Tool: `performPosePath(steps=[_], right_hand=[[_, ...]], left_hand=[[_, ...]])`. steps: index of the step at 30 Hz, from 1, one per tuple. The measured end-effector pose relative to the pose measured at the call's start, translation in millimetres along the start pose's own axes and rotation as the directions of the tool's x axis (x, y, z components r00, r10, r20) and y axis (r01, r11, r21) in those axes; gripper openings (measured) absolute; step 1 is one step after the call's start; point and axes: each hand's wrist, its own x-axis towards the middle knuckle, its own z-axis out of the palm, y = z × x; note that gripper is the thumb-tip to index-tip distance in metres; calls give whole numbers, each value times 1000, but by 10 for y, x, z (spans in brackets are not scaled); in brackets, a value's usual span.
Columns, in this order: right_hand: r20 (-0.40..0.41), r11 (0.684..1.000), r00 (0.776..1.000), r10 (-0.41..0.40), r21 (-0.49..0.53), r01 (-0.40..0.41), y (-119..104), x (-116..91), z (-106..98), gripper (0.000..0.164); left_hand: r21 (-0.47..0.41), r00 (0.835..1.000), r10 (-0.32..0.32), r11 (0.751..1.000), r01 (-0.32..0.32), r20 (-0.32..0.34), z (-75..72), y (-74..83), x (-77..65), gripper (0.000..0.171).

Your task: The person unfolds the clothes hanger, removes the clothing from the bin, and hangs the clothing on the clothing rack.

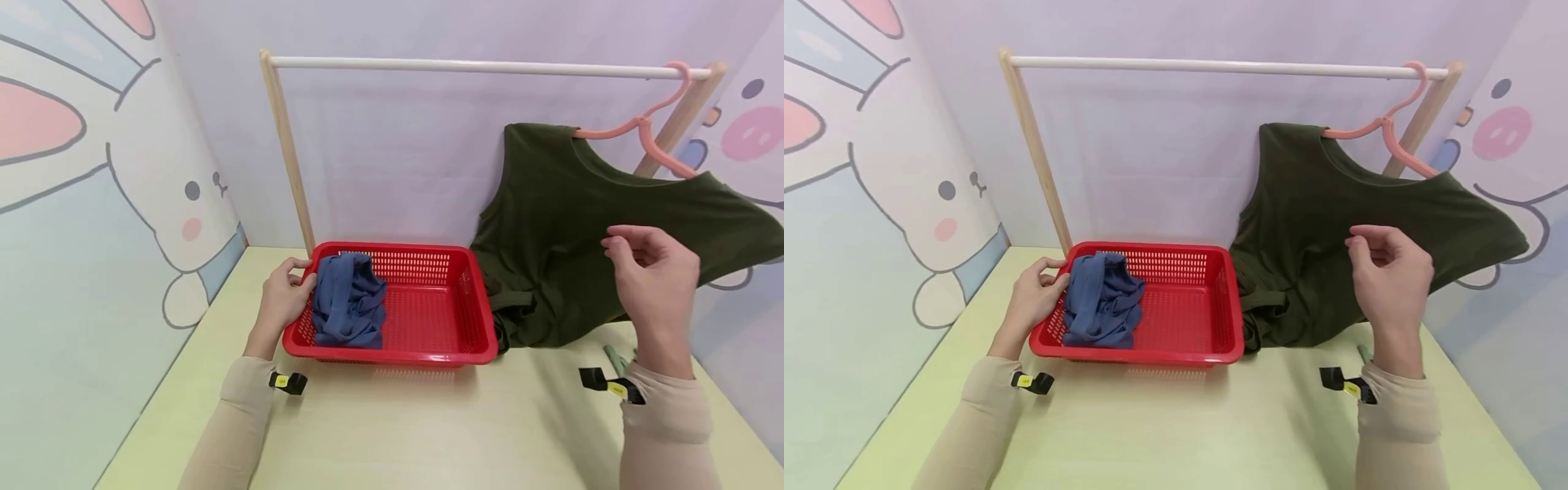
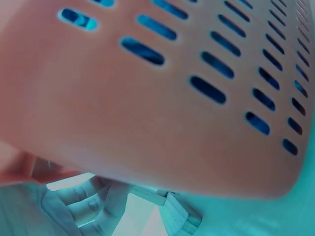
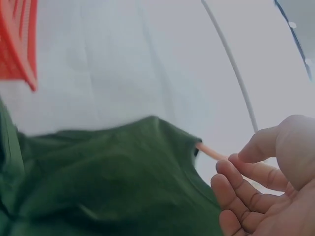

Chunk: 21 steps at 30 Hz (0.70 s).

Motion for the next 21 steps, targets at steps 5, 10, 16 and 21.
performPosePath(steps=[5,10,16,21], right_hand=[[-57,996,998,-28,-89,23,47,-68,-365,24],[-116,980,993,37,-188,-58,181,-227,-693,26],[-192,957,952,238,-120,-264,535,-436,-963,25],[-143,888,877,458,30,-459,875,-591,-1000,44]], left_hand=[[-2,1000,17,1000,-17,7,20,-20,2,40],[7,1000,20,1000,-20,9,-11,-40,-7,42],[4,999,31,1000,-31,13,0,-29,0,42],[4,1000,22,1000,-22,18,2,-28,6,41]])
